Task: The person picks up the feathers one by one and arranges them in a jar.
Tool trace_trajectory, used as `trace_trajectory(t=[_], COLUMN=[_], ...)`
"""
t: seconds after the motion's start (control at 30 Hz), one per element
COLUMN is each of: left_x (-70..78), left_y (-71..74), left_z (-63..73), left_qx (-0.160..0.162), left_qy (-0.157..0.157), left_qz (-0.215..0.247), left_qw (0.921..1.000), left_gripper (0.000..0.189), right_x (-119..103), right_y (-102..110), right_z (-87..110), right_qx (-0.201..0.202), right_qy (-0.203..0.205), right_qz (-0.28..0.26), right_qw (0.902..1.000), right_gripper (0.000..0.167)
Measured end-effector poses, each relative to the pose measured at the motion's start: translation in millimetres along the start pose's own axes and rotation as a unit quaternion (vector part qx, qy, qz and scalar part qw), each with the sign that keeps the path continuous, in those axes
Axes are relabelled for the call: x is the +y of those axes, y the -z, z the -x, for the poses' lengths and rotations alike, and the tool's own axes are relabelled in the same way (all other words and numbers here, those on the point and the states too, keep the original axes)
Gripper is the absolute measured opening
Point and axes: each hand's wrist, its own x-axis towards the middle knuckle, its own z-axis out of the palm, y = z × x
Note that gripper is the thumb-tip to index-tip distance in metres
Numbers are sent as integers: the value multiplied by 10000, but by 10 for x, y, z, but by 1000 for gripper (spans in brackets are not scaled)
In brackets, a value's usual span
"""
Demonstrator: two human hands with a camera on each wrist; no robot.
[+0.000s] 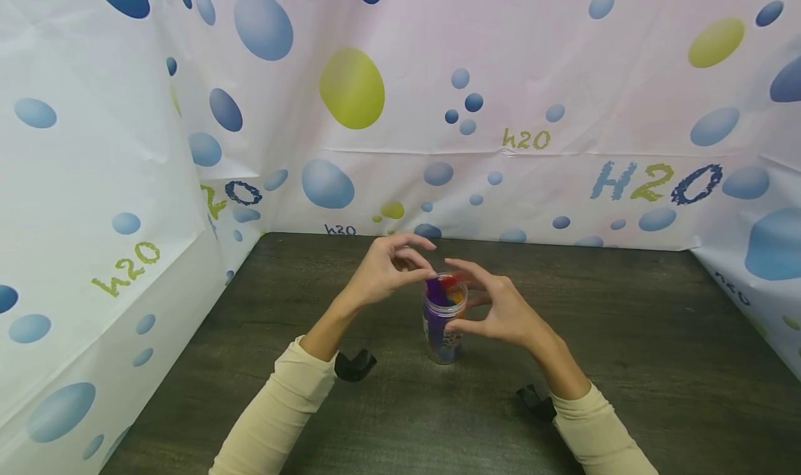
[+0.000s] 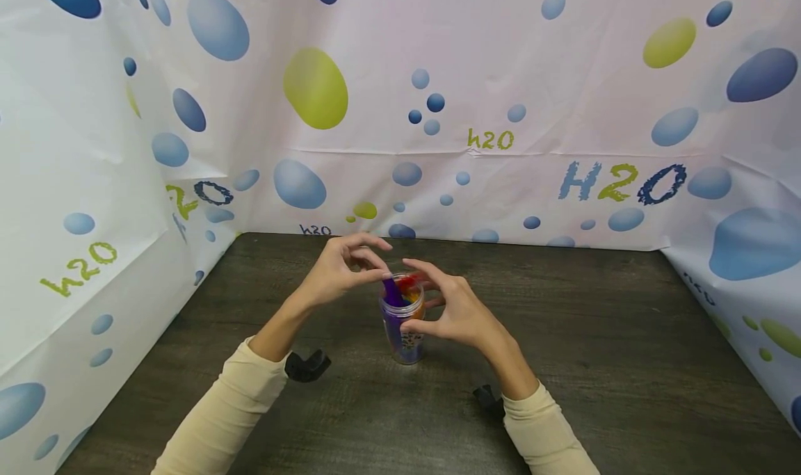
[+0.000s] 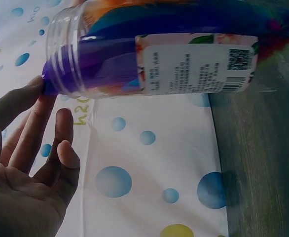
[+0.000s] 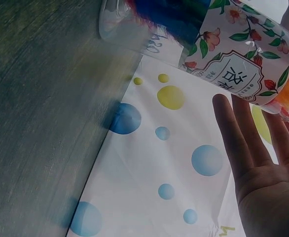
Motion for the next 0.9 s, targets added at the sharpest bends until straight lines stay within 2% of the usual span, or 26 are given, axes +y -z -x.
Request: trace_trajectory(t=[0.27,0.43,0.63,0.77,0.9], left_x=[-35,2,46,61,49], left_y=[-13,3,12,18,28], left_z=[15,1,-33,-40,-32], left_qx=[-543,-841,-1152,-1231,-1220], left_qy=[-92,-134,13,14,-18], left_qz=[-438,-695,-1085,-1180,-1026], left_qw=[9975,9939,9874,9854,9872], left_gripper=[36,38,41,41,39], right_x=[5,-3,-8,-4,3], right_y=[-1,3,5,5,8], right_z=[-1,2,6,4,1], right_qx=[0,-3,-2,-21,-40], right_qy=[-16,-11,16,26,31], right_qz=[28,22,36,41,63], right_qw=[10000,10000,10000,10000,10000], right_gripper=[88,89,90,90,91])
